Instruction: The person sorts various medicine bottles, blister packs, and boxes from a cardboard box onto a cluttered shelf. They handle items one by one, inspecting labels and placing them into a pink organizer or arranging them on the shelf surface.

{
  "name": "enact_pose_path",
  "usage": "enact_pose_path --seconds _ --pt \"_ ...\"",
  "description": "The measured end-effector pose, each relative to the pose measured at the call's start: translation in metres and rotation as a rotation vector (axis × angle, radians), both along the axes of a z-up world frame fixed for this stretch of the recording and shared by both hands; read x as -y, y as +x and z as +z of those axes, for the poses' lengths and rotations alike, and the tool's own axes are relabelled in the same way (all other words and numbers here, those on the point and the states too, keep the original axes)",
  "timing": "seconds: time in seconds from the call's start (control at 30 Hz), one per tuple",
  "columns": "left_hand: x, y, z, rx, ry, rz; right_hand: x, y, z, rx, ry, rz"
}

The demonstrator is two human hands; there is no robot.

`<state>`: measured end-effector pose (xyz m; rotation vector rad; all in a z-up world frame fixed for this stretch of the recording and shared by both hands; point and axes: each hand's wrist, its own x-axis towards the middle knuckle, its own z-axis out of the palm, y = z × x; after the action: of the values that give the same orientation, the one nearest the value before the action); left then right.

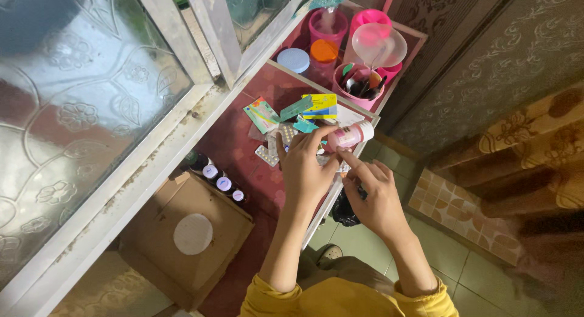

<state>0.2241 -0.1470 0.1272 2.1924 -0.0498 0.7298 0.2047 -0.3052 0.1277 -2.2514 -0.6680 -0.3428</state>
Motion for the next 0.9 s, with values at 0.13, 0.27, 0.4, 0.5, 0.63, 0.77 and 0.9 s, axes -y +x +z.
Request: enact_pose_path --seconds 0.13,0.27,0.4,0.5,0.63,0.77,0.9 --pt "-0.001 0.0 0.001 -0.007 -0.016 0.0 0.0 0.002 0.0 0.019 0.028 -0.039" --pt "0.001 0.0 0.002 -0.003 -0.021 -0.005 0.002 0.003 0.003 0.047 0.075 -0.07" --pt "0.003 -0.002 0.003 0.023 -0.051 -0.018 0.0 0.001 0.007 -0.017 0.117 -0.085" --pt "0.005 -0.001 0.003 -0.027 -0.046 -0.035 -0.002 0.001 0.008 -0.026 0.135 -0.077" --pt "0.007 -0.002 0.006 -0.014 -0.035 -0.079 -0.001 0.004 0.008 -0.041 0.141 -0.062" --pt "0.013 -0.004 0.009 -0.048 -0.037 -0.095 0.0 0.004 0.006 -0.011 0.135 -0.011" --pt "0.012 -0.003 0.009 -0.073 -0.057 -0.095 0.002 0.003 0.005 0.029 0.095 0.0"
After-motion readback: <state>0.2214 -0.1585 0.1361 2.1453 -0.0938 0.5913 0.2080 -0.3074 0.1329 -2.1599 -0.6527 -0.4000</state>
